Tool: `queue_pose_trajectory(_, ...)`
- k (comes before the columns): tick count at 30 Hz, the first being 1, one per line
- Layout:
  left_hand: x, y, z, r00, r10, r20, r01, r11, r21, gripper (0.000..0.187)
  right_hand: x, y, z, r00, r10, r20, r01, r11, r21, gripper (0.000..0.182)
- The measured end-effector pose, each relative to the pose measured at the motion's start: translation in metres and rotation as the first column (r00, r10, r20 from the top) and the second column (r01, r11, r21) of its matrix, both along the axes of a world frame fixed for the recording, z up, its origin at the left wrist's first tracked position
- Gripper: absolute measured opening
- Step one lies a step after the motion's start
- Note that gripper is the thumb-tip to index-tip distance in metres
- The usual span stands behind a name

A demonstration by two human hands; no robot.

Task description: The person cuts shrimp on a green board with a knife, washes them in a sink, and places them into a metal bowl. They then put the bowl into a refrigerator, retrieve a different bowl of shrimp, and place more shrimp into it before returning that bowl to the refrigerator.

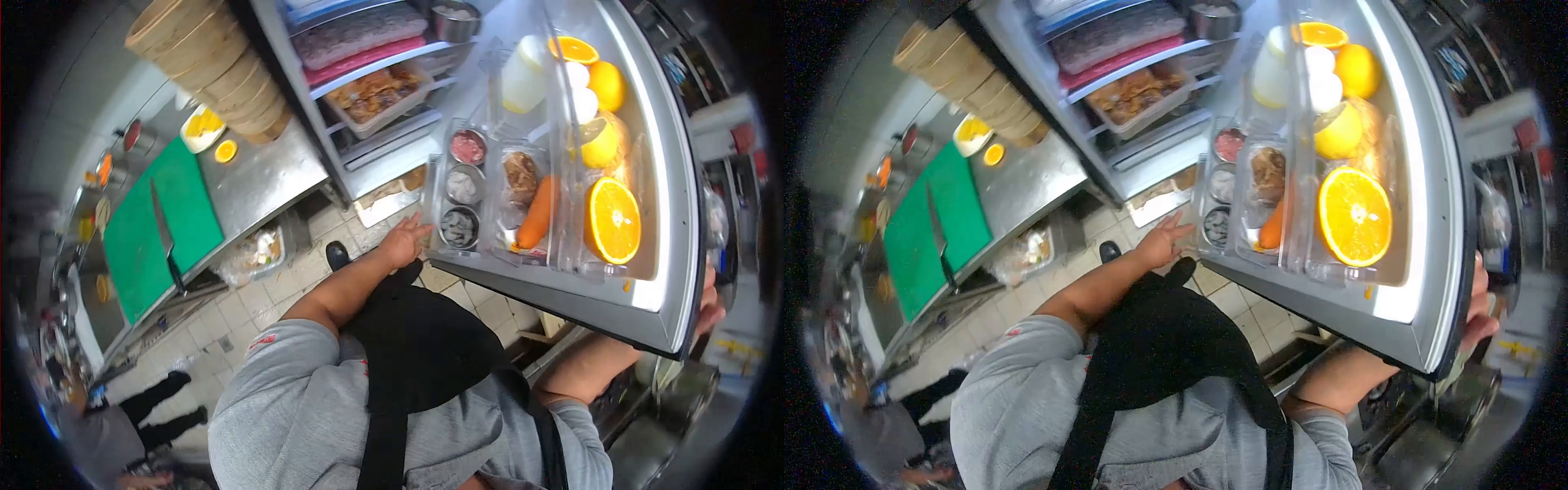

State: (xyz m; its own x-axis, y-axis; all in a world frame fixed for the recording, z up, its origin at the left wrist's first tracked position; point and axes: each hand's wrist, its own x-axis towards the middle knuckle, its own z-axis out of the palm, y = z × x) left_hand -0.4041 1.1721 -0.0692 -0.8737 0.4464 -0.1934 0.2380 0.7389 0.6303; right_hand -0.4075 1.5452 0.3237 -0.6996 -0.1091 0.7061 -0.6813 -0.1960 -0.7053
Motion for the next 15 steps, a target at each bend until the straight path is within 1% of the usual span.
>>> queue_pose_trajectory(1, 0.011, -0.016, 0.001, 0.994, 0.103, 0.037, -0.105, 0.993, 0.062, 0.066, -0.002, 0.003, -0.003, 0.997, -0.059, -0.057, 0.061, 0.997, 0.036, 0.037)
queue_pose_trajectory(2, 0.021, -0.034, 0.004, 0.989, 0.146, 0.032, -0.147, 0.988, 0.036, 0.066, -0.003, 0.006, -0.008, 0.998, -0.018, -0.056, 0.019, 1.000, 0.010, 0.037)
queue_pose_trajectory(3, 0.032, -0.051, 0.007, 0.954, 0.262, 0.145, -0.271, 0.961, 0.050, 0.065, -0.003, 0.011, -0.012, 0.995, 0.088, -0.040, -0.094, 0.976, -0.197, 0.039)
queue_pose_trajectory(4, 0.045, -0.068, 0.010, 0.895, 0.368, 0.253, -0.394, 0.917, 0.059, 0.063, -0.002, 0.016, -0.015, 0.980, 0.197, -0.043, -0.197, 0.899, -0.392, 0.041)
queue_pose_trajectory(5, 0.061, -0.088, 0.003, 0.890, 0.427, 0.160, -0.437, 0.899, 0.033, 0.057, -0.001, 0.023, -0.017, 0.951, 0.302, -0.062, -0.283, 0.776, -0.564, 0.043)
queue_pose_trajectory(6, 0.079, -0.110, -0.009, 0.873, 0.465, 0.146, -0.473, 0.881, 0.026, 0.057, 0.000, 0.031, -0.017, 0.912, 0.400, -0.097, -0.346, 0.616, -0.708, 0.046)
queue_pose_trajectory(7, 0.100, -0.130, -0.021, 0.838, 0.535, 0.109, -0.538, 0.843, 0.001, 0.055, 0.003, 0.042, -0.016, 0.994, 0.001, 0.106, 0.056, 0.849, -0.526, 0.048)
queue_pose_trajectory(8, 0.120, -0.149, -0.020, 0.796, 0.601, 0.069, -0.602, 0.799, -0.019, 0.053, 0.005, 0.005, -0.005, 0.995, 0.042, 0.092, 0.014, 0.846, -0.534, 0.048)
queue_pose_trajectory(9, 0.142, -0.167, -0.018, 0.772, 0.633, 0.052, -0.633, 0.774, -0.015, 0.053, 0.016, -0.032, 0.003, 0.996, 0.087, -0.017, -0.088, 0.938, -0.335, 0.040)
queue_pose_trajectory(10, 0.168, -0.179, -0.007, 0.691, 0.713, 0.122, -0.714, 0.699, -0.044, 0.052, 0.026, -0.059, 0.016, 0.980, 0.155, -0.123, -0.169, 0.979, -0.115, 0.033)
queue_pose_trajectory(11, 0.194, -0.194, -0.001, 0.596, 0.779, 0.192, -0.782, 0.618, -0.079, 0.052, 0.029, -0.070, 0.016, 0.940, -0.262, -0.220, 0.269, 0.963, 0.002, 0.046)
queue_pose_trajectory(12, 0.224, -0.209, -0.003, 0.565, 0.806, 0.179, -0.809, 0.583, -0.072, 0.052, 0.032, -0.086, 0.016, 0.947, -0.223, -0.231, 0.227, 0.974, -0.009, 0.046)
queue_pose_trajectory(13, 0.259, -0.220, -0.009, 0.500, 0.850, 0.168, -0.852, 0.517, -0.081, 0.052, 0.043, -0.114, 0.020, 0.948, -0.297, -0.113, 0.275, 0.945, -0.179, 0.048)
queue_pose_trajectory(14, 0.293, -0.229, -0.016, 0.435, 0.886, 0.158, -0.888, 0.452, -0.088, 0.052, 0.055, -0.134, 0.022, 0.938, -0.346, 0.024, 0.334, 0.883, -0.329, 0.050)
queue_pose_trajectory(15, 0.328, -0.238, -0.022, 0.405, 0.903, 0.146, -0.905, 0.418, -0.077, 0.052, 0.044, -0.130, 0.013, 0.644, -0.707, -0.292, 0.711, 0.694, -0.112, 0.049)
